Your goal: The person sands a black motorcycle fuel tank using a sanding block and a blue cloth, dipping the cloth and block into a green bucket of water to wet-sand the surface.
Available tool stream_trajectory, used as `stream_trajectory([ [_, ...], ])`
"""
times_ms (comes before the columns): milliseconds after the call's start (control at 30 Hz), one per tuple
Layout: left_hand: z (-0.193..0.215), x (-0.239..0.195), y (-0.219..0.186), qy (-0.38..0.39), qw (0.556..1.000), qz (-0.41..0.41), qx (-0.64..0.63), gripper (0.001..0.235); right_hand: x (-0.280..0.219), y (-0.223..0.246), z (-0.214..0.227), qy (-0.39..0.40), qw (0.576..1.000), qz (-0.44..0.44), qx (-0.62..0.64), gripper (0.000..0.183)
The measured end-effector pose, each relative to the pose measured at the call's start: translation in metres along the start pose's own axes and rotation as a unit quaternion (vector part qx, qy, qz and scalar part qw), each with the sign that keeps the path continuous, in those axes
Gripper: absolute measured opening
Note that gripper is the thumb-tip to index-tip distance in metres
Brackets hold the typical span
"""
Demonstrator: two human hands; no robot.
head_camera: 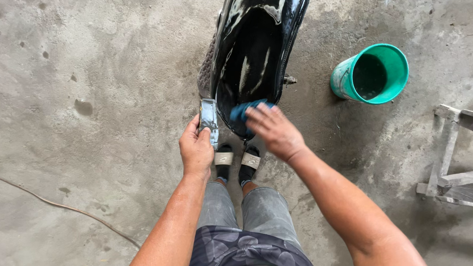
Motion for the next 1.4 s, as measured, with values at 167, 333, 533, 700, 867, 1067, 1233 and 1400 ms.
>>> stream_trajectory([
  [167, 0.001, 0.003, -0.001, 0.017, 0.999, -0.002, 0.033, 0.043, 0.005, 0.009, 0.0, -0.047, 0.988, -0.128, -0.071, 0.062],
  [333, 0.002, 0.018, 0.004, 0.077, 0.996, 0.004, 0.043, 0.042, -0.016, 0.097, -0.008, -0.061, 0.97, -0.189, 0.139, 0.042],
  [533, 0.019, 0.024, -0.01, 0.176, 0.944, -0.175, 0.217, 0.04, 0.0, 0.136, -0.027, -0.069, 0.518, -0.699, 0.488, 0.04],
  [700, 0.029, -0.002, -0.024, 0.292, 0.838, -0.34, 0.312, 0.049, 0.046, 0.152, -0.015, -0.328, 0.146, -0.589, 0.724, 0.034],
  [867, 0.047, 0.006, -0.031, 0.418, 0.826, -0.294, 0.24, 0.061, 0.064, 0.154, 0.001, -0.417, 0.175, -0.59, 0.669, 0.031],
  [1067, 0.044, 0.026, -0.02, 0.331, 0.928, 0.14, 0.101, 0.054, 0.074, 0.169, 0.009, -0.446, 0.214, -0.606, 0.624, 0.034],
  [1233, 0.044, 0.042, -0.003, 0.274, 0.915, 0.278, 0.103, 0.035, 0.061, 0.149, -0.002, -0.455, 0.386, -0.59, 0.544, 0.028],
  [1400, 0.004, 0.08, -0.02, 0.275, 0.944, -0.028, 0.182, 0.025, 0.008, 0.121, -0.019, -0.436, 0.29, -0.693, 0.495, 0.027],
])
Point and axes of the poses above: each hand's wrist, its own x-axis towards the middle knuckle, its own z-axis out of the back of the hand, y = z × x, the point moved 2 cm from there along x, towards the middle knuckle, and after that the axes turned 9 degrees about -y, right-handed, at the moved point
